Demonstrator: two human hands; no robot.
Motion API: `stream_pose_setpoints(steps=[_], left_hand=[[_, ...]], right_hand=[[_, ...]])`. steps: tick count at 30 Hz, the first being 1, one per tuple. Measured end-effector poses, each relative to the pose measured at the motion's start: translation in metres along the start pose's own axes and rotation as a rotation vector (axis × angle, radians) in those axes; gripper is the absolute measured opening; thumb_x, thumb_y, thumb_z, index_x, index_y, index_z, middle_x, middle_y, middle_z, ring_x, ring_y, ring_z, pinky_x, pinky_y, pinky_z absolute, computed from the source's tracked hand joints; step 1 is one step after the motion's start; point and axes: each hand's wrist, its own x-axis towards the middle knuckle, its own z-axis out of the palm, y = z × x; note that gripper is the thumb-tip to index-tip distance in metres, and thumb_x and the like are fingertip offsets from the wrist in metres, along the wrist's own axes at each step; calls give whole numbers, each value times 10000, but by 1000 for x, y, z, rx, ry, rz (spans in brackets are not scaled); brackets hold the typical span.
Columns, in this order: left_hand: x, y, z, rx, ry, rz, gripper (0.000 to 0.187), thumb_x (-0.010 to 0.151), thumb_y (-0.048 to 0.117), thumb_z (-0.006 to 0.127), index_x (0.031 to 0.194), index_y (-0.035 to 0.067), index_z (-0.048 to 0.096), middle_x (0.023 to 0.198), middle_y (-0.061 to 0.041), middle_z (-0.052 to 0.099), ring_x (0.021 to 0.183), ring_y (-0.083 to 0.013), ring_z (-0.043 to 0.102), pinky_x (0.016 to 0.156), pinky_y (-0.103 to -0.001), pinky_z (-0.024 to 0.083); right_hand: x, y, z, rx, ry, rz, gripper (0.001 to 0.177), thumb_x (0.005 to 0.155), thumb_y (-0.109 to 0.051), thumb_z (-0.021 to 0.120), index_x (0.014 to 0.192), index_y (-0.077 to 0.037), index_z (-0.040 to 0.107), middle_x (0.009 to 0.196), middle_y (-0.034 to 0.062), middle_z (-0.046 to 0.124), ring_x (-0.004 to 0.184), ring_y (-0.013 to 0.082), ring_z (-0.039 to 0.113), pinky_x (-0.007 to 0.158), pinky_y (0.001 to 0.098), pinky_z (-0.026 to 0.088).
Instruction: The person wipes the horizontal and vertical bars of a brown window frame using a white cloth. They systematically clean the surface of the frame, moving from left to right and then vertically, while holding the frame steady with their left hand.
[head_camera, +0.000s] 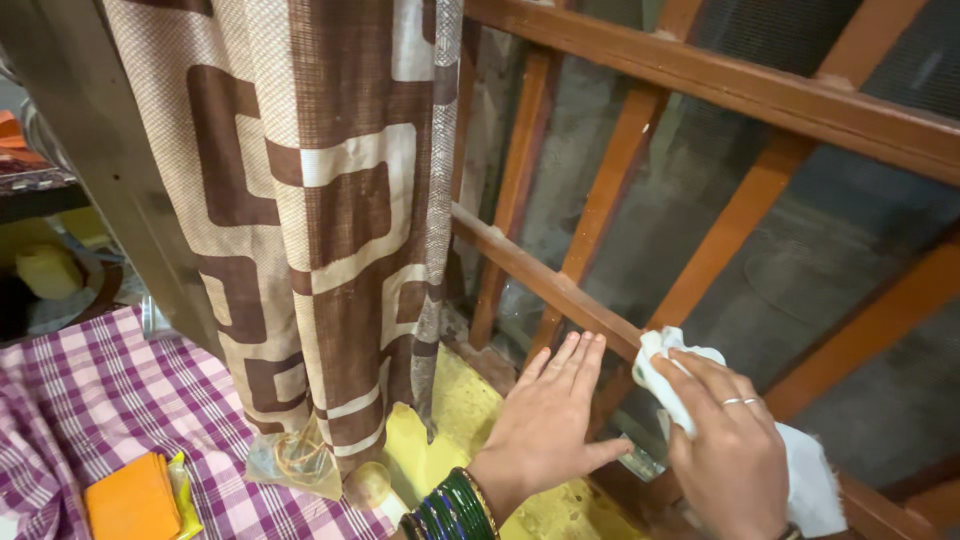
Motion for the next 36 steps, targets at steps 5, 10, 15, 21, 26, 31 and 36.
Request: stream_pose_setpoints(steps=[5, 10, 15, 21, 26, 31, 36], left_hand=[[-2, -2, 1, -9, -5, -35, 1070, 859, 535, 700, 1580, -77, 201, 1643, -237, 295, 1563, -312, 208, 1243, -458, 145], [-3, -4, -2, -17, 4, -43, 1057, 871, 513, 699, 1580, -79, 183, 1640, -244, 282, 1556, -316, 204, 1240, -458, 134], [-5, -5, -4, -16, 3, -63, 1069, 871, 513, 698, 1577, -86, 165, 1635, -262, 265, 1548, -328, 213, 1237, -455, 143], [-8, -9, -3, -29, 8, -76, 1067, 882, 502, 701, 1578, -93, 155, 1630, -280, 265, 1545, -336, 219, 1239, -458, 151], [-13, -16, -10, -23, 70, -93, 1063, 859, 474, 725, 1574, -89, 176, 1625, -274, 286, 1547, -347, 225, 1224, -460, 180], [-16, -26, -22, -22, 87, -119, 1059, 857, 475, 727, 1572, -84, 180, 1623, -269, 292, 1542, -346, 234, 1221, -463, 196], [-17, -32, -28, 1, 79, -132, 1064, 860, 483, 723, 1572, -87, 174, 1628, -266, 281, 1547, -342, 226, 1218, -467, 204]], right_hand=[[6, -8, 18, -112, -49, -101, 505, 666, -10, 700, 1160, -106, 735, 1221, 63, 714, 1169, 265, 650, 986, 423, 494], [21, -13, 31, -159, -72, -87, 434, 731, -31, 683, 1153, -108, 742, 1209, 66, 729, 1122, 265, 668, 978, 411, 507], [36, -15, 39, -203, -123, -122, 439, 709, -54, 670, 1138, -95, 754, 1140, 92, 743, 1067, 288, 685, 926, 413, 517], [48, -18, 51, -174, -137, -189, 431, 708, -50, 660, 1129, -63, 749, 1122, 111, 748, 1018, 289, 690, 888, 413, 526], [60, -24, 67, -130, -138, -196, 385, 760, -32, 644, 1128, -70, 750, 1105, 114, 750, 1013, 282, 690, 891, 411, 531], [72, -29, 82, -119, -154, -204, 402, 754, -32, 644, 1137, -86, 753, 1090, 125, 747, 1030, 289, 688, 891, 418, 530], [78, -34, 89, -105, -141, -196, 428, 750, -32, 645, 1157, -107, 752, 1081, 126, 746, 1064, 291, 683, 920, 422, 528]])
